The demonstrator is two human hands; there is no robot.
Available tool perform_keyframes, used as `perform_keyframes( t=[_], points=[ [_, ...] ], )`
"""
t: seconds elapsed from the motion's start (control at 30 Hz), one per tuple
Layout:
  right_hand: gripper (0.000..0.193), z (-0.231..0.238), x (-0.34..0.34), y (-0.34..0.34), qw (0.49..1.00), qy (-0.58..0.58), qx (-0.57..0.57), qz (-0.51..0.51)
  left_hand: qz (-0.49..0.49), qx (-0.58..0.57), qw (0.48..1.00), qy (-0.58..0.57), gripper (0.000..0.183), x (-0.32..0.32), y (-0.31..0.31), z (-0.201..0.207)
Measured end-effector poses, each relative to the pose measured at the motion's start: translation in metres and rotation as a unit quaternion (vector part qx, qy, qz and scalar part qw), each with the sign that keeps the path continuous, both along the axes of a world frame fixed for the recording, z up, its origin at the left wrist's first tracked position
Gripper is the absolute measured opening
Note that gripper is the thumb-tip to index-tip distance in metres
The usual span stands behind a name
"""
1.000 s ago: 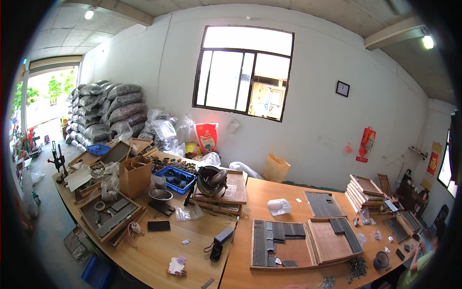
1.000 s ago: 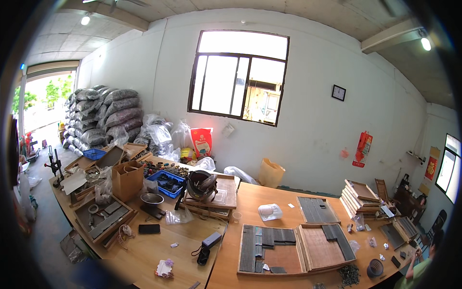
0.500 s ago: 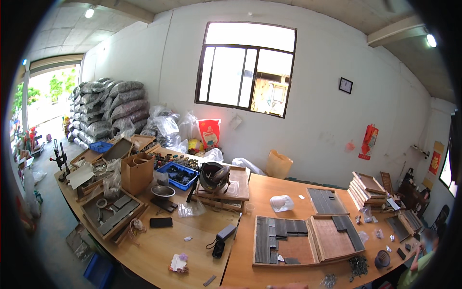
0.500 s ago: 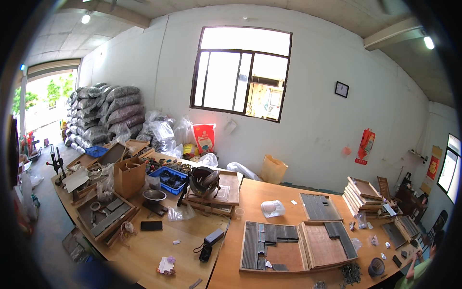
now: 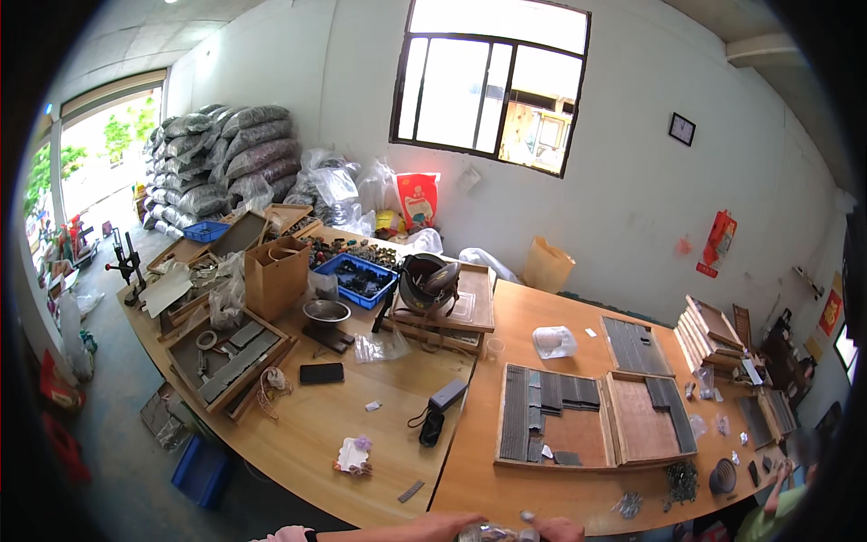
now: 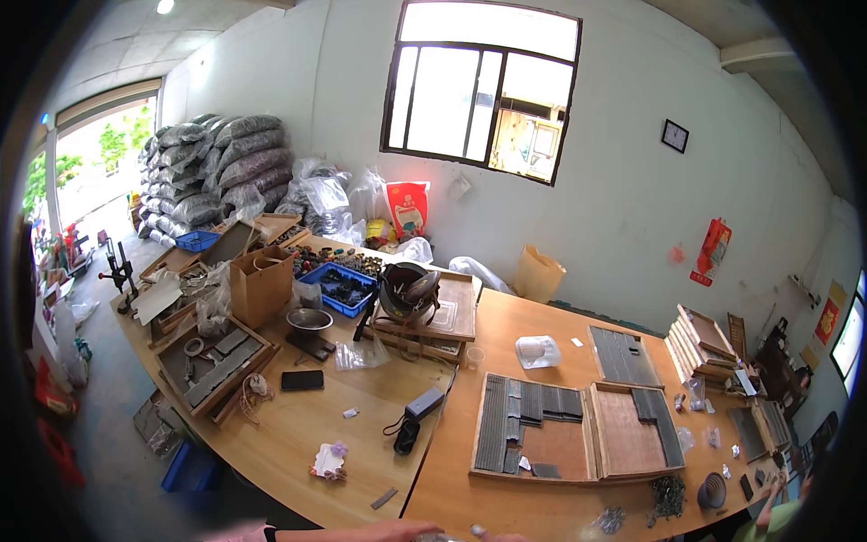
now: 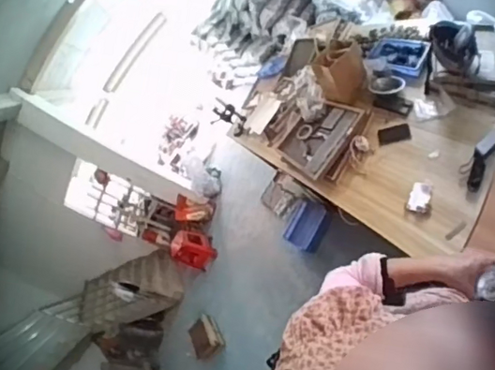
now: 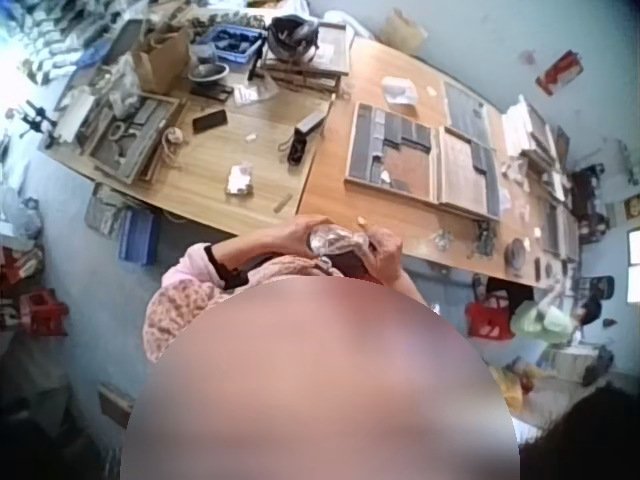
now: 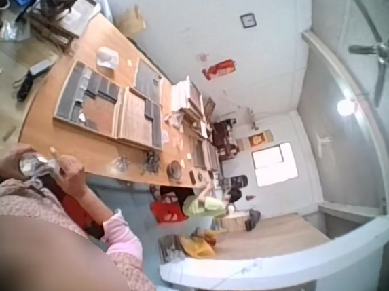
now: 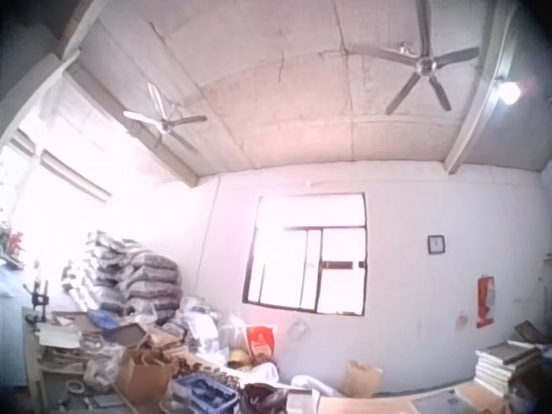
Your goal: Assembling small metal mesh components and silver pins at a workbench.
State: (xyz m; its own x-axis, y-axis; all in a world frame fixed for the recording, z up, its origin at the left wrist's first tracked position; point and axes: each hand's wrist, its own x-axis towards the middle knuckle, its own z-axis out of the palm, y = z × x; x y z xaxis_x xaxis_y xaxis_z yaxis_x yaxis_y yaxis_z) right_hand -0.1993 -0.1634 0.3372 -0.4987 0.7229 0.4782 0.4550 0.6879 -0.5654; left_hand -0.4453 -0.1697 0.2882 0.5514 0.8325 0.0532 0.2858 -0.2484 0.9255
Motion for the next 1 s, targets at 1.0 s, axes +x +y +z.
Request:
perform_keyframes(
  t=[1.0],
  points=[
    [0.045, -0.341, 0.217, -0.254, 0.776, -0.083, -0.446, -0.439, 0.55, 0.189, 0.81, 0.075, 0.073, -0.26, 0.497, -0.019]
  ],
)
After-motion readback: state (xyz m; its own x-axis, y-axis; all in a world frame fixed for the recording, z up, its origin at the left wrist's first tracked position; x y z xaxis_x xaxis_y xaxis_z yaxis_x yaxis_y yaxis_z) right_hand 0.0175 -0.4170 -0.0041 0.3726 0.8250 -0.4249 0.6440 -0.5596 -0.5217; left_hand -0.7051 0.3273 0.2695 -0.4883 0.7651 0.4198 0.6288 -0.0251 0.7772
